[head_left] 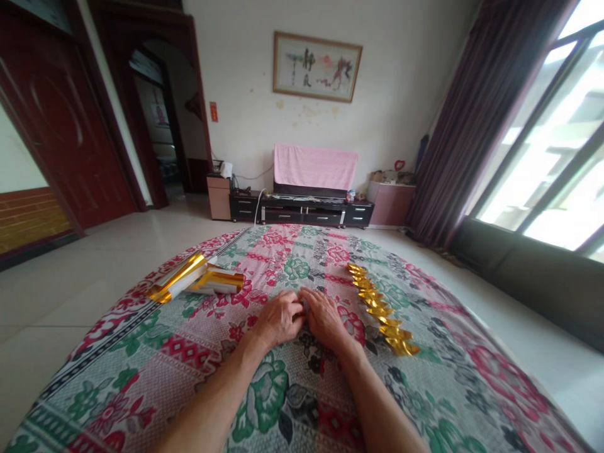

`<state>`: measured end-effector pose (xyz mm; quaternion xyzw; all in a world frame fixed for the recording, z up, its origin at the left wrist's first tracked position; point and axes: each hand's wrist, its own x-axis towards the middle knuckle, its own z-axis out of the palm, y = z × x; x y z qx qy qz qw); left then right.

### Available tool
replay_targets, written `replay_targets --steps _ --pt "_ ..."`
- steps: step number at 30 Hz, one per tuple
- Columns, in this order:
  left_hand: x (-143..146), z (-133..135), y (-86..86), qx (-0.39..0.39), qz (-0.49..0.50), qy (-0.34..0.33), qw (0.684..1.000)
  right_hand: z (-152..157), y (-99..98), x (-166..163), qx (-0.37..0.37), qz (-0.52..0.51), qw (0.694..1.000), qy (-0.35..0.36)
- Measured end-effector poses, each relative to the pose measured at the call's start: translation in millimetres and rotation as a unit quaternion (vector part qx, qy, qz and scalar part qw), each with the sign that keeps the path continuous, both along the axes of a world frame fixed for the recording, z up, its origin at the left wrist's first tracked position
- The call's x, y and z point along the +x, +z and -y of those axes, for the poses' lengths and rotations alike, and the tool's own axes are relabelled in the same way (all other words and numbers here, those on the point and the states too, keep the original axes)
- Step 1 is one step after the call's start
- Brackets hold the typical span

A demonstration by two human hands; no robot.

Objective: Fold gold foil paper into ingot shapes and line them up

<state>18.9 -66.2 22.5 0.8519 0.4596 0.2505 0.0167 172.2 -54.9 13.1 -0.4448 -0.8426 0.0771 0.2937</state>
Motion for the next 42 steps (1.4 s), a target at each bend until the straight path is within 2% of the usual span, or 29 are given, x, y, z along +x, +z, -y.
replay_targets --steps 9,18,26,31,37,42 --pt "4.4 1.2 0.3 0.013 -0.012 -0.013 1.0 0.4 7.7 -0.8 -0.007 -0.026 1.0 -0.015" --pt "-5.4 -4.2 -0.9 0.004 0.034 0.003 0.999 -1.0 9.9 2.9 0.008 0.012 0.999 -0.049" --pt "-10.3 -9.0 -3.5 -0.015 0.052 0.014 0.998 0.0 8.3 -0.4 0.03 -0.023 0.995 -0.09" --pt "-10.8 -10.4 -4.5 -0.024 0.07 0.008 0.997 -2.2 1.0 -1.0 0.033 -0.044 0.998 -0.04" --pt "-12.5 -17.8 -13.0 0.0 0.142 0.01 0.99 -2.0 -1.3 -1.6 0.014 -0.02 0.999 -0.048" --pt "-14.9 -22.9 -21.0 0.013 0.122 0.045 0.991 -2.5 -1.6 -1.5 0.013 -0.018 0.999 -0.036"
